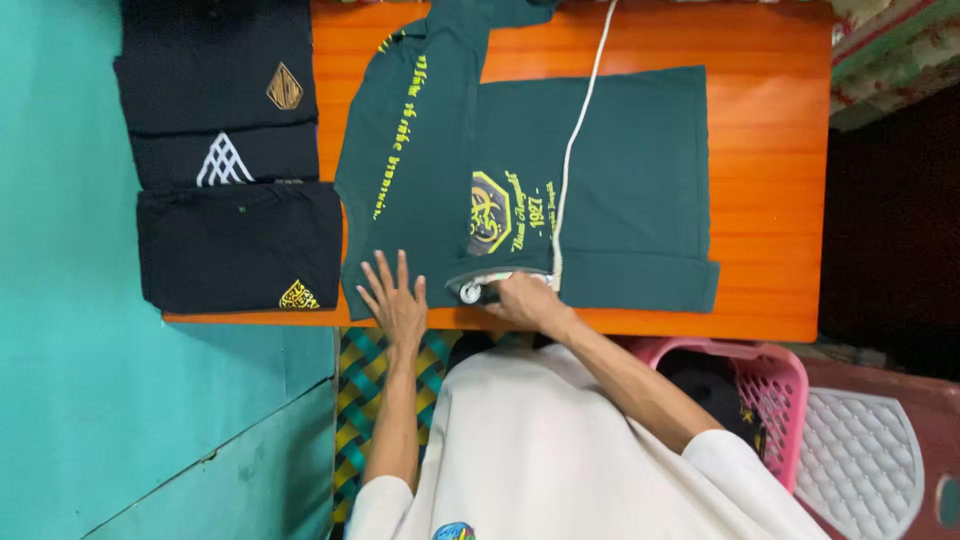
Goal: Ironing a green t-shirt on a wooden table.
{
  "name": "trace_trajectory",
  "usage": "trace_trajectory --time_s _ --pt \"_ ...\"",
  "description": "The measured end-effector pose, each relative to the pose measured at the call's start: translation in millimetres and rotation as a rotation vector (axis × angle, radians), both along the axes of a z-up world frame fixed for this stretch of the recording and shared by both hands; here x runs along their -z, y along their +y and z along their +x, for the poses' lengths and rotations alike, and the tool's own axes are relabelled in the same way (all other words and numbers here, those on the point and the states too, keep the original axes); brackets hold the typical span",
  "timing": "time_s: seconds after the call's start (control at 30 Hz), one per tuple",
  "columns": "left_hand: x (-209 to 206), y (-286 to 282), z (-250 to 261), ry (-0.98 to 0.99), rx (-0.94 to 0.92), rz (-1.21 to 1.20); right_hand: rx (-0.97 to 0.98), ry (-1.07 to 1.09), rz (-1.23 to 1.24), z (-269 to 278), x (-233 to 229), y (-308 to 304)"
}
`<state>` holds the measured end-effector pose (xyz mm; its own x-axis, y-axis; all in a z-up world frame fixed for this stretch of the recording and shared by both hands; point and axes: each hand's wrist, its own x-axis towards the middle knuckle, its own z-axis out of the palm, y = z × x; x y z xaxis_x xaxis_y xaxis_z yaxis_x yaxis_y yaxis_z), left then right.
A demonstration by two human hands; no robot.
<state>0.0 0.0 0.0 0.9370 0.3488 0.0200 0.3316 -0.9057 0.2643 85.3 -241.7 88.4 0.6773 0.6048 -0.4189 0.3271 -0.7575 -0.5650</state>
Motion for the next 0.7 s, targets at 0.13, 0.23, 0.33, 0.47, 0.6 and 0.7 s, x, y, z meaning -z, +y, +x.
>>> trace_trajectory --time_s 0.13,0.23,0.33,0.47,0.6,0.7 --pt "8 21 -8 0.022 -0.008 -0.034 0.238 -0.050 0.143 14 -14 -49" --pt "10 24 -12 0.030 0.020 -0.048 0.327 -0.051 -0.046 22 -5 -115" --pt "8 22 -12 0.048 0.019 -0.036 0.494 -0.109 -0.178 29 8 -183" --pt "11 3 -2 0.018 0.003 0.022 0.681 -0.117 -0.171 31 -24 -214" --pt "28 -64 11 -0.086 0.269 -0.176 0.639 -0.186 -0.098 26 -31 -193" --pt "-1 -125 21 -0.045 0.396 -0.244 0.541 -0.152 0.092 7 -26 -166"
